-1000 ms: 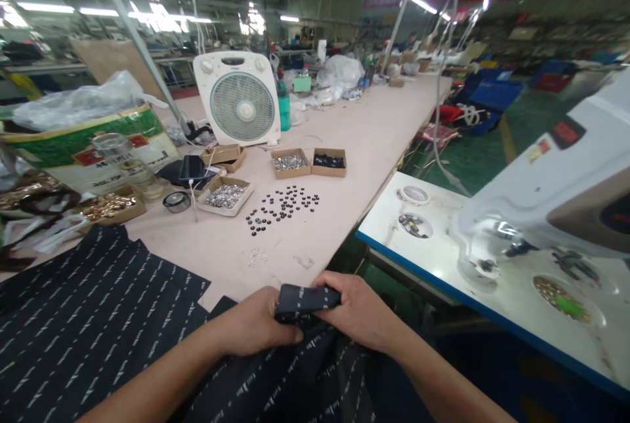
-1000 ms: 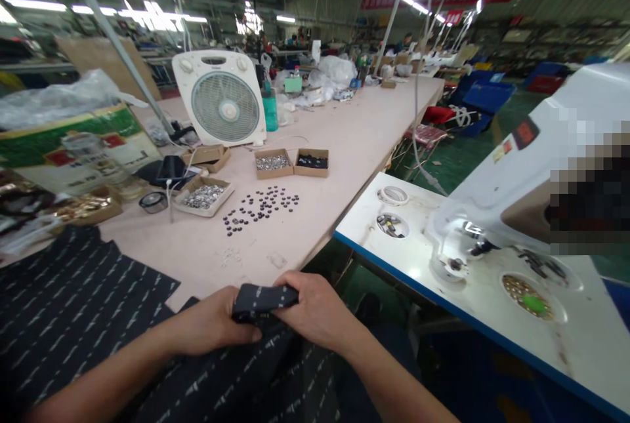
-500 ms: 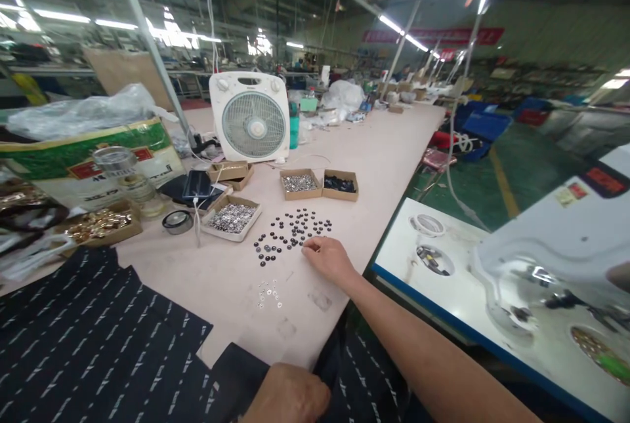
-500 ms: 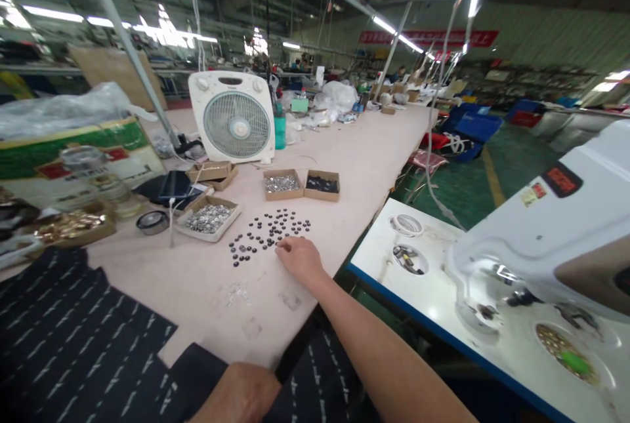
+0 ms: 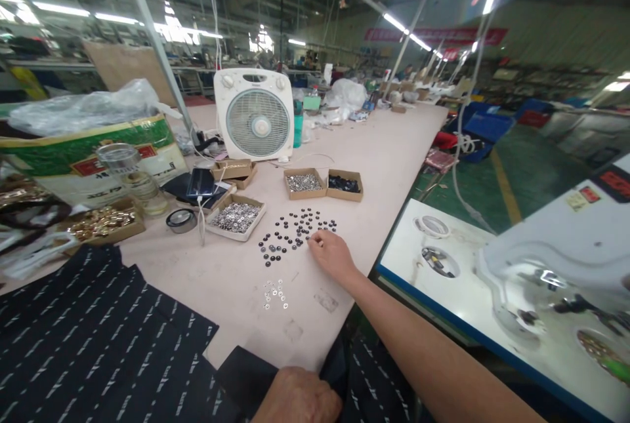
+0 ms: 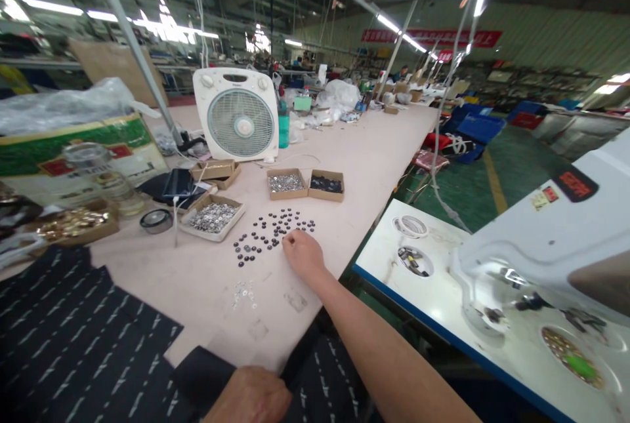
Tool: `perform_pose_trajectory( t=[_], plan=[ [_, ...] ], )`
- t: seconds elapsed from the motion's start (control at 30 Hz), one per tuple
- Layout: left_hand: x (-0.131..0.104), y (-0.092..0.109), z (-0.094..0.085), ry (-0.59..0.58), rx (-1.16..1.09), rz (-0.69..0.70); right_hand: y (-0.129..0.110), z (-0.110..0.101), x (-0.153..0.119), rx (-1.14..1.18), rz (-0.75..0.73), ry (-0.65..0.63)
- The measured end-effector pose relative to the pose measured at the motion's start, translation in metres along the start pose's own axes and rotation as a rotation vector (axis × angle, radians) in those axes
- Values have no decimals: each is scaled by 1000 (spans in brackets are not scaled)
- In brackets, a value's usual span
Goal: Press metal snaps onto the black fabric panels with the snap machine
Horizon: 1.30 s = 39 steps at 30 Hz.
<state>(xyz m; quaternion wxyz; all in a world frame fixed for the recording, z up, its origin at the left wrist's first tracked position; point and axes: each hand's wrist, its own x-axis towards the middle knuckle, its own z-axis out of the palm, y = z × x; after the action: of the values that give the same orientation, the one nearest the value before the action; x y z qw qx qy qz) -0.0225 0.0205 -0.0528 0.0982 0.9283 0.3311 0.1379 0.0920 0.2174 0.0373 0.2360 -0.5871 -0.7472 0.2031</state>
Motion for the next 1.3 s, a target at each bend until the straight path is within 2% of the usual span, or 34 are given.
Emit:
perform_pose_trajectory(
  t=[0.1, 0.2, 0.27, 0.4, 0.53, 0.67, 0.8, 1.07, 1.3],
  plan=[
    [0, 8, -24, -85, -17, -4, -1, -16, -44, 258, 67, -66],
    [-5, 23, -57, -103, -109, -42, 1, -29, -110, 581, 161, -200],
    [-8, 34, -74, -95, -132, -33, 3, -35, -156, 689, 200, -255],
    [-14, 56, -91, -57, -93, 87, 5, -44, -227, 816, 311, -283],
    [-19, 76, -101, 51, -37, 218, 1, -54, -271, 841, 340, -211],
    [-21, 90, -111, 114, -19, 269, -5, -68, -296, 856, 317, -148],
    [-20, 98, -119, 128, -17, 284, -5, -77, -308, 813, 226, -106],
    [-16, 105, -123, 115, -34, 296, -2, -81, -318, 767, 110, -59],
    [-16, 105, -123, 109, -26, 287, 1, -79, -319, 639, -7, -51]
  ],
)
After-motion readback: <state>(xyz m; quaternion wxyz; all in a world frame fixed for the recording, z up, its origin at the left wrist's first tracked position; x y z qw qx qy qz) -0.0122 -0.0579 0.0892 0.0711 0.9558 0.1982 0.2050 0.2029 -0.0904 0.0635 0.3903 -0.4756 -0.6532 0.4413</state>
